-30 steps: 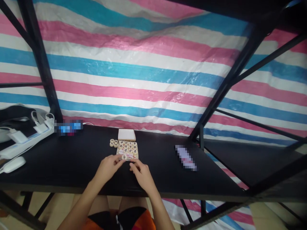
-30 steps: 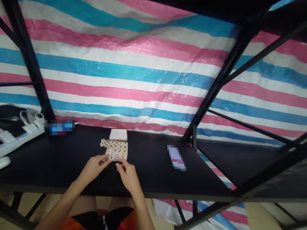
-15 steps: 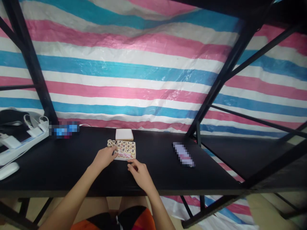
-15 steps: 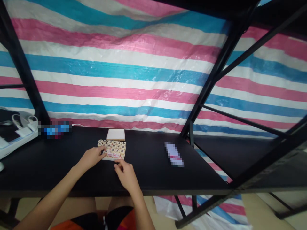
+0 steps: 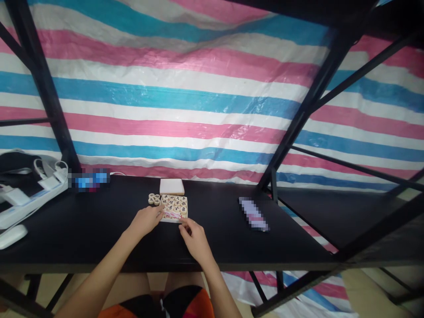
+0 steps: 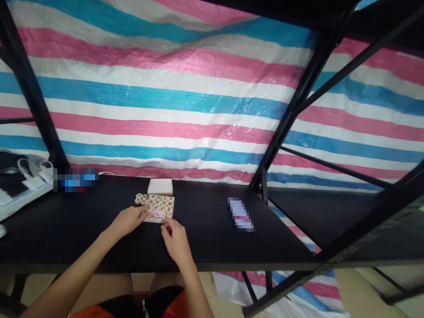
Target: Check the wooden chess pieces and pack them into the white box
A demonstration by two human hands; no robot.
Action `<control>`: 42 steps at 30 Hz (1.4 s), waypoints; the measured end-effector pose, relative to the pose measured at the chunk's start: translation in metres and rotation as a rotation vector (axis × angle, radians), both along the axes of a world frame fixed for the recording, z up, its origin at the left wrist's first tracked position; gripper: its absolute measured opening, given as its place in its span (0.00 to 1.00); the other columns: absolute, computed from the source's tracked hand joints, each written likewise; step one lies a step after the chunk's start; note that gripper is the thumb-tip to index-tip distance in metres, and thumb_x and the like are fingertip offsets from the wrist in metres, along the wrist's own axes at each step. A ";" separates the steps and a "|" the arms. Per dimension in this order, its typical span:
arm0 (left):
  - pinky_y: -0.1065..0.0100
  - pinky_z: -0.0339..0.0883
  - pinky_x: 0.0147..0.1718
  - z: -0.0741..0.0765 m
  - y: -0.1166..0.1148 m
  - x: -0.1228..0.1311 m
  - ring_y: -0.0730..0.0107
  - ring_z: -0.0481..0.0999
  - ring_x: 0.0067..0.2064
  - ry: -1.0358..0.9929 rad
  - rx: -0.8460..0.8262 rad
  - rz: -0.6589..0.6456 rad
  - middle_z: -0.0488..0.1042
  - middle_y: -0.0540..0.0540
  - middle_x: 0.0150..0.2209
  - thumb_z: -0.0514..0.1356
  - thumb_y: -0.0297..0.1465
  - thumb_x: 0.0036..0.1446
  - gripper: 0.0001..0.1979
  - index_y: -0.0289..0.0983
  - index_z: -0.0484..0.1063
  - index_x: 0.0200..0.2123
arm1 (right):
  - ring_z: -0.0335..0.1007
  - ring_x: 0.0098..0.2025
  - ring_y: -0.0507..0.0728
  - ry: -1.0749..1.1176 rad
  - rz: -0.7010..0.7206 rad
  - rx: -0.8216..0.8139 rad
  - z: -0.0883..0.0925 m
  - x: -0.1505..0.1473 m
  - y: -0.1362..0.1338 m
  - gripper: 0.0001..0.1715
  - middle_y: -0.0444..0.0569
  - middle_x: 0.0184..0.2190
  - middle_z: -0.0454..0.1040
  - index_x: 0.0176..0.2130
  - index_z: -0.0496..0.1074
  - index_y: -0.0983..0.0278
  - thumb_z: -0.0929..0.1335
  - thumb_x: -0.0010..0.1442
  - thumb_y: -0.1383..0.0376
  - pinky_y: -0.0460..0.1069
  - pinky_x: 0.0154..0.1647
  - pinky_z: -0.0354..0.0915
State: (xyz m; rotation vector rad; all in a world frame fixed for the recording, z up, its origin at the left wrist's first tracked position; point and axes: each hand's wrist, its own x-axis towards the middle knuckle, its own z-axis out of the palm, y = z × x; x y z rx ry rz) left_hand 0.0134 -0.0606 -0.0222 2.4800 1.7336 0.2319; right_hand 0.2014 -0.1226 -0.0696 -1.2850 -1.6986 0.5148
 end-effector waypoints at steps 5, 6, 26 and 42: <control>0.61 0.66 0.39 -0.001 0.002 0.000 0.53 0.77 0.43 0.003 -0.005 -0.001 0.79 0.37 0.41 0.50 0.37 0.62 0.21 0.43 0.64 0.57 | 0.67 0.34 0.57 -0.179 -0.071 0.036 -0.005 -0.002 0.003 0.17 0.49 0.30 0.71 0.46 0.72 0.65 0.62 0.58 0.68 0.50 0.40 0.64; 0.61 0.66 0.40 -0.001 0.001 0.000 0.53 0.77 0.43 0.002 -0.003 -0.003 0.79 0.38 0.41 0.50 0.37 0.62 0.21 0.43 0.64 0.57 | 0.67 0.34 0.57 -0.204 -0.083 0.034 -0.005 -0.003 0.004 0.17 0.49 0.30 0.71 0.46 0.72 0.65 0.62 0.58 0.68 0.50 0.40 0.64; 0.64 0.64 0.43 -0.019 0.033 -0.049 0.59 0.70 0.47 -0.102 0.144 0.086 0.71 0.43 0.44 0.51 0.31 0.59 0.14 0.41 0.71 0.47 | 0.69 0.31 0.56 -0.131 -0.122 0.006 -0.002 -0.004 0.006 0.16 0.48 0.28 0.72 0.44 0.74 0.65 0.63 0.57 0.70 0.49 0.39 0.64; 0.69 0.64 0.41 -0.039 -0.050 -0.002 0.67 0.72 0.39 -0.571 -0.009 -0.296 0.75 0.48 0.35 0.57 0.28 0.54 0.04 0.40 0.71 0.33 | 0.69 0.32 0.52 -0.069 0.119 -0.017 0.006 -0.003 -0.006 0.08 0.46 0.34 0.74 0.38 0.72 0.63 0.65 0.56 0.68 0.45 0.36 0.64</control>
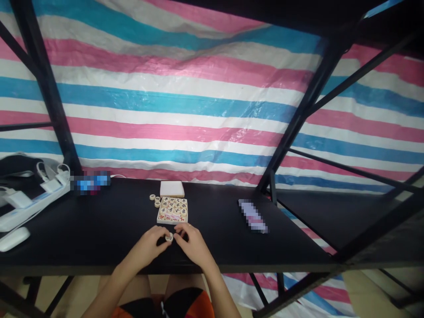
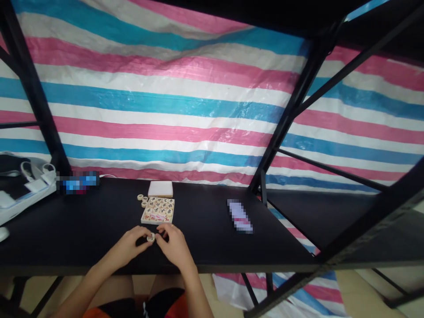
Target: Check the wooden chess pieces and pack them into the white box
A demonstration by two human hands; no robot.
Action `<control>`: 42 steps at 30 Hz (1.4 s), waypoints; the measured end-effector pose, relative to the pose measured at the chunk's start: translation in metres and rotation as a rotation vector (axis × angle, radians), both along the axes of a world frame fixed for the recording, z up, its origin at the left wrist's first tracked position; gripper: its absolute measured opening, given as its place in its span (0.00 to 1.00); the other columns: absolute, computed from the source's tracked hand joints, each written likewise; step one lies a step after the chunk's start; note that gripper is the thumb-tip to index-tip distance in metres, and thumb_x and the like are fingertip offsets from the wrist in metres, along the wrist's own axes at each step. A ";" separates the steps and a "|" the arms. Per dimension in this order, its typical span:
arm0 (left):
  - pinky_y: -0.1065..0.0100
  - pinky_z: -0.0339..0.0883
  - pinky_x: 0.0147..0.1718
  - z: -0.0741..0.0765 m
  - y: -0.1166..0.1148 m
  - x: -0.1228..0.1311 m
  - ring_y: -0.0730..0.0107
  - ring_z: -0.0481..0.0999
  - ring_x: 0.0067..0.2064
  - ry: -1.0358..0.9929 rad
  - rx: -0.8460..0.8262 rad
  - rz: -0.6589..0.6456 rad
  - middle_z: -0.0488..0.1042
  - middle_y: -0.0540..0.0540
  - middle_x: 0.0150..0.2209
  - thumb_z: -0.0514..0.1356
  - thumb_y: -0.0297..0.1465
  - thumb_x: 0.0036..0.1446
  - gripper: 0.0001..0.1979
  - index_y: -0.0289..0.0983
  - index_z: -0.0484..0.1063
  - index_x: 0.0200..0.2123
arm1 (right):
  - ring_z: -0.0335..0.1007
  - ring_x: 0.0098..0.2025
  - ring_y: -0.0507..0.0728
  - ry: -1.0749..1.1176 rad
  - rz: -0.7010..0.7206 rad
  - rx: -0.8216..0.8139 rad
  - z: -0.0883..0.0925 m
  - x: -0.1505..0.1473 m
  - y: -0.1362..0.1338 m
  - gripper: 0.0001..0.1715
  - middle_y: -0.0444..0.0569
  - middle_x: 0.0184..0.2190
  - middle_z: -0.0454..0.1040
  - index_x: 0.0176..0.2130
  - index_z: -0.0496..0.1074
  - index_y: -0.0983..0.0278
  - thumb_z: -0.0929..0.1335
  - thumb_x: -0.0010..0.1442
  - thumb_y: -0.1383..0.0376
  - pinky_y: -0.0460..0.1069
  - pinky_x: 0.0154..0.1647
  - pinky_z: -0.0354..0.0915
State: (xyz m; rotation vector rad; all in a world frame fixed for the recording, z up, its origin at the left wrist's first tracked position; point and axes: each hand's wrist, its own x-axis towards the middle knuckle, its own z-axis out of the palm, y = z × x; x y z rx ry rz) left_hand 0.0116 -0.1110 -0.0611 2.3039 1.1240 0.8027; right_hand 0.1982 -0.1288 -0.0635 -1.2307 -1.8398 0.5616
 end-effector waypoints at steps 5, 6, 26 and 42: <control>0.71 0.65 0.35 0.001 0.001 0.008 0.70 0.71 0.34 -0.132 -0.077 0.025 0.72 0.51 0.32 0.57 0.25 0.50 0.07 0.39 0.69 0.34 | 0.70 0.35 0.54 -0.085 0.027 -0.013 0.005 -0.002 -0.003 0.05 0.45 0.32 0.75 0.34 0.72 0.61 0.65 0.58 0.66 0.47 0.39 0.63; 0.71 0.65 0.35 0.001 0.001 0.007 0.70 0.71 0.34 -0.143 -0.090 0.020 0.72 0.52 0.32 0.57 0.25 0.50 0.07 0.39 0.69 0.34 | 0.70 0.36 0.54 -0.093 0.033 -0.011 0.006 -0.002 -0.003 0.05 0.45 0.32 0.75 0.34 0.72 0.61 0.66 0.58 0.65 0.47 0.39 0.63; 0.71 0.65 0.30 0.006 0.003 0.002 0.71 0.71 0.29 -0.210 -0.264 0.005 0.74 0.51 0.27 0.59 0.30 0.51 0.06 0.36 0.74 0.33 | 0.68 0.29 0.51 0.014 0.064 -0.057 0.002 -0.001 -0.002 0.04 0.42 0.29 0.75 0.33 0.73 0.61 0.68 0.54 0.67 0.44 0.31 0.61; 0.53 0.59 0.56 -0.017 0.011 0.001 0.58 0.68 0.55 0.132 0.174 0.199 0.68 0.42 0.55 0.54 0.29 0.57 0.18 0.41 0.70 0.51 | 0.68 0.32 0.55 -0.065 -0.345 0.103 0.006 0.007 0.029 0.07 0.45 0.27 0.73 0.32 0.69 0.62 0.62 0.58 0.65 0.47 0.35 0.62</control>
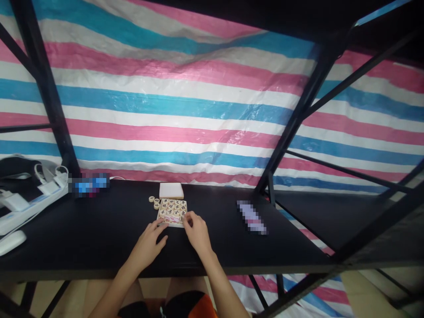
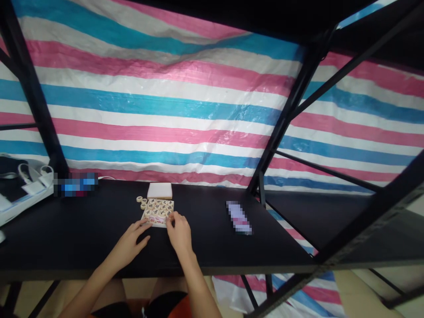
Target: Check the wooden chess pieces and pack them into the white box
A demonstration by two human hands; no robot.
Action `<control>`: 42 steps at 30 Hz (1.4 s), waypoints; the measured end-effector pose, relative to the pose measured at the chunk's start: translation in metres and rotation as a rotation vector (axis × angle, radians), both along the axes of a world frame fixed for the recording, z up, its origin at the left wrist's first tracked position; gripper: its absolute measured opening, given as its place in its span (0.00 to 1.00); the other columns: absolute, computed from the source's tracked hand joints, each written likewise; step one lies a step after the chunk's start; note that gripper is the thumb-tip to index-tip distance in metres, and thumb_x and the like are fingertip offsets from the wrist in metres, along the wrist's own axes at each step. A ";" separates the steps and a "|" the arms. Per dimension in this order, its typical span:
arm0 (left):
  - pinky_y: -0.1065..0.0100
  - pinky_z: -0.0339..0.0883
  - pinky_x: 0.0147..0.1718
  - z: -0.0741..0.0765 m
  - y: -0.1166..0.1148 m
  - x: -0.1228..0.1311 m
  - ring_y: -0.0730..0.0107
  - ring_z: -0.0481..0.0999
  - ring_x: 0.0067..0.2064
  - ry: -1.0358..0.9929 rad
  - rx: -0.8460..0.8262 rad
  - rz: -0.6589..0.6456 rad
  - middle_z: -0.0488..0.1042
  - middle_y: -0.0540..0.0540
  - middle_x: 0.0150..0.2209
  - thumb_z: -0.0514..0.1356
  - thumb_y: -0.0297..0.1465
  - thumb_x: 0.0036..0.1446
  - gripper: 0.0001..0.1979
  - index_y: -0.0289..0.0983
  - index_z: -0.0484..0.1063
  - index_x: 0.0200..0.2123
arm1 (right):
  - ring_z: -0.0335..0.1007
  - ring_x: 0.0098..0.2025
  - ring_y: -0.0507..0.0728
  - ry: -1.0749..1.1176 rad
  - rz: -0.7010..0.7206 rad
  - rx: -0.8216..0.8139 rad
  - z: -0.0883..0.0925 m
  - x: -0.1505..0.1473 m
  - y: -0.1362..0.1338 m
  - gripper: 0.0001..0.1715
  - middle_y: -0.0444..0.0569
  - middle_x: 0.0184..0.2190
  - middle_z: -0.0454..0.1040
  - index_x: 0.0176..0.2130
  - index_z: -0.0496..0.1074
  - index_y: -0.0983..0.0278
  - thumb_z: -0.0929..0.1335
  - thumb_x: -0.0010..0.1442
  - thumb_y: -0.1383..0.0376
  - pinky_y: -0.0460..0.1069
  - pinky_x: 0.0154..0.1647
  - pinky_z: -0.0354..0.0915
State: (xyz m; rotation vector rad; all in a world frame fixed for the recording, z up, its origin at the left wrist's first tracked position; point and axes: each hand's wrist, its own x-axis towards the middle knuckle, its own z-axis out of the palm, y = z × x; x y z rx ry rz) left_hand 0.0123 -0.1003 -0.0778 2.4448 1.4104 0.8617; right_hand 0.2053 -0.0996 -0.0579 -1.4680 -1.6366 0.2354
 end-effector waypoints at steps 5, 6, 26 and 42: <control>0.54 0.59 0.56 -0.001 0.000 0.000 0.60 0.68 0.54 0.001 -0.004 0.003 0.68 0.44 0.55 0.54 0.29 0.57 0.18 0.41 0.70 0.51 | 0.66 0.39 0.57 -0.150 -0.112 0.034 -0.007 -0.002 0.001 0.09 0.49 0.33 0.70 0.32 0.70 0.62 0.61 0.59 0.67 0.48 0.39 0.63; 0.54 0.59 0.56 0.000 0.000 0.000 0.59 0.68 0.54 -0.001 -0.007 0.003 0.68 0.44 0.55 0.54 0.29 0.57 0.17 0.42 0.70 0.50 | 0.66 0.39 0.57 -0.155 -0.116 0.043 -0.008 -0.003 0.000 0.09 0.49 0.34 0.69 0.33 0.70 0.62 0.61 0.60 0.67 0.49 0.40 0.63; 0.52 0.60 0.55 0.006 -0.003 0.002 0.56 0.68 0.54 -0.026 -0.053 -0.011 0.68 0.43 0.54 0.55 0.29 0.56 0.15 0.41 0.73 0.47 | 0.63 0.41 0.60 -0.476 0.002 0.100 -0.003 -0.011 -0.015 0.13 0.53 0.40 0.70 0.45 0.73 0.61 0.64 0.62 0.62 0.53 0.40 0.60; 0.66 0.67 0.41 0.055 0.076 -0.040 0.63 0.75 0.42 0.107 -0.096 0.120 0.71 0.44 0.46 0.51 0.30 0.57 0.17 0.40 0.70 0.50 | 0.67 0.36 0.58 -0.344 -0.006 0.084 -0.008 -0.006 -0.013 0.10 0.50 0.31 0.71 0.35 0.70 0.63 0.60 0.61 0.70 0.49 0.38 0.61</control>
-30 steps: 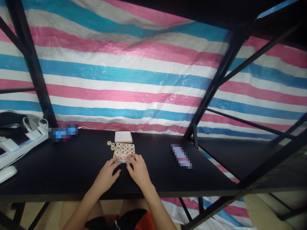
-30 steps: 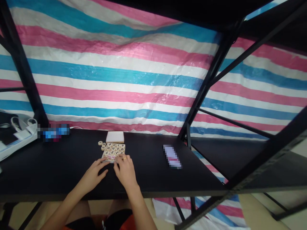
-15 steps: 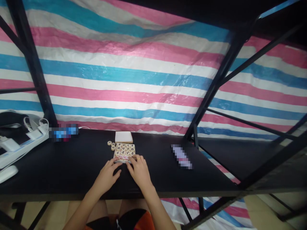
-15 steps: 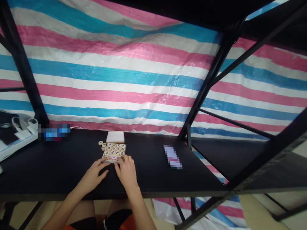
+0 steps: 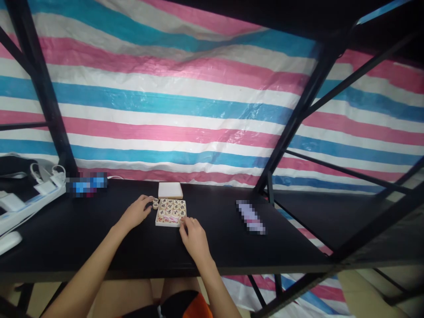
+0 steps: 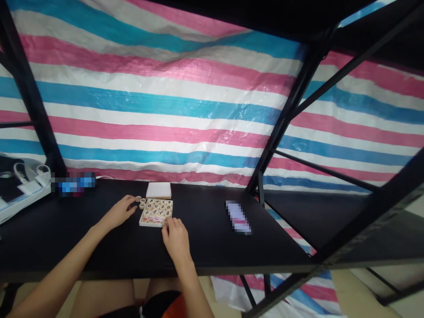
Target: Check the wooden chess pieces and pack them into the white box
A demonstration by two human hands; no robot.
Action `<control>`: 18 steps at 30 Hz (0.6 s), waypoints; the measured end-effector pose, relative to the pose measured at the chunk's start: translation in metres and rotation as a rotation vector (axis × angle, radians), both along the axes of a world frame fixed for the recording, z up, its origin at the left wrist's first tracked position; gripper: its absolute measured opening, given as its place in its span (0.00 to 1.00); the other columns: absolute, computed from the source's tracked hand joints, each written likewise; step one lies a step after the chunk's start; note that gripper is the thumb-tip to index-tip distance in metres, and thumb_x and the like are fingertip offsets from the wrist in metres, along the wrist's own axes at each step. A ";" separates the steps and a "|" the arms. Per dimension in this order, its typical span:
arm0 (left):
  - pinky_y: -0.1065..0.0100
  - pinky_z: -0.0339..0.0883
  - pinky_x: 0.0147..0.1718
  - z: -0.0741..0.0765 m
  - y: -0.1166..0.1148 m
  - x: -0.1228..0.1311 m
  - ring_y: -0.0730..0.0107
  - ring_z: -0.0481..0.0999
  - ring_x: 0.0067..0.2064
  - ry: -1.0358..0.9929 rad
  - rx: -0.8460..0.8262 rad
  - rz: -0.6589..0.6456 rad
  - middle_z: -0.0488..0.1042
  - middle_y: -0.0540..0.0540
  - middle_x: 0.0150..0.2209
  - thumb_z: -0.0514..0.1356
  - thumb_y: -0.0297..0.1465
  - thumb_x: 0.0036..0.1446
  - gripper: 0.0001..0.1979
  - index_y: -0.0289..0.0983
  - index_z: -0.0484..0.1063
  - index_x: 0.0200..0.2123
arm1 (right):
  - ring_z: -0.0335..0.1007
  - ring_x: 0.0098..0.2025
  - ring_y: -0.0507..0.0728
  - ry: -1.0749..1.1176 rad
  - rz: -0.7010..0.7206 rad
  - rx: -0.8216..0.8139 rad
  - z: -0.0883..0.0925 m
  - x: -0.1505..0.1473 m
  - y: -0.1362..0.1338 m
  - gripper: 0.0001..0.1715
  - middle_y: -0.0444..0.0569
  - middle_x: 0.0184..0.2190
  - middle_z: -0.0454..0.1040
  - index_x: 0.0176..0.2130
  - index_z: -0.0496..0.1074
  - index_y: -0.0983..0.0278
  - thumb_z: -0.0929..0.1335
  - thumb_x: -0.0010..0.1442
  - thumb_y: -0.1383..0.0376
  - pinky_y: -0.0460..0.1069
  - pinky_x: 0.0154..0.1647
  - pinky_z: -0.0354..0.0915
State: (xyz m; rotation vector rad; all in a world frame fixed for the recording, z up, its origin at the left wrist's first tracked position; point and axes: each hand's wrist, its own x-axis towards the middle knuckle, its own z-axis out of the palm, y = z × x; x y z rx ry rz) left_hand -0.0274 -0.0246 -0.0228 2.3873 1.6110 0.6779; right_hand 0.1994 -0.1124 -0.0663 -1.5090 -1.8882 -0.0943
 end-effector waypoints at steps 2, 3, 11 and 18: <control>0.66 0.66 0.43 -0.005 0.005 0.000 0.62 0.73 0.46 0.078 -0.025 -0.072 0.69 0.44 0.50 0.52 0.29 0.57 0.18 0.42 0.69 0.51 | 0.68 0.32 0.56 -0.008 0.019 -0.046 0.001 0.000 -0.002 0.10 0.48 0.28 0.72 0.35 0.70 0.63 0.60 0.61 0.70 0.46 0.34 0.59; 0.66 0.66 0.44 -0.009 0.005 0.001 0.61 0.72 0.48 0.106 -0.034 -0.082 0.68 0.44 0.50 0.52 0.29 0.57 0.18 0.43 0.70 0.50 | 0.68 0.30 0.55 -0.012 0.037 -0.071 0.002 0.000 -0.003 0.10 0.47 0.26 0.72 0.34 0.71 0.63 0.61 0.61 0.69 0.46 0.32 0.58; 0.65 0.67 0.37 -0.021 -0.012 0.002 0.61 0.70 0.45 0.233 0.056 0.012 0.68 0.43 0.46 0.50 0.29 0.60 0.12 0.40 0.72 0.42 | 0.65 0.21 0.51 0.030 0.182 -0.151 0.010 -0.002 -0.012 0.09 0.41 0.17 0.68 0.30 0.72 0.61 0.63 0.56 0.69 0.44 0.26 0.53; 0.65 0.66 0.40 -0.014 -0.004 0.002 0.61 0.70 0.47 0.170 0.016 -0.019 0.69 0.44 0.46 0.52 0.29 0.58 0.13 0.43 0.69 0.46 | 0.66 0.22 0.51 0.082 0.202 -0.169 0.010 -0.002 -0.010 0.11 0.41 0.19 0.70 0.30 0.73 0.61 0.62 0.57 0.69 0.43 0.28 0.55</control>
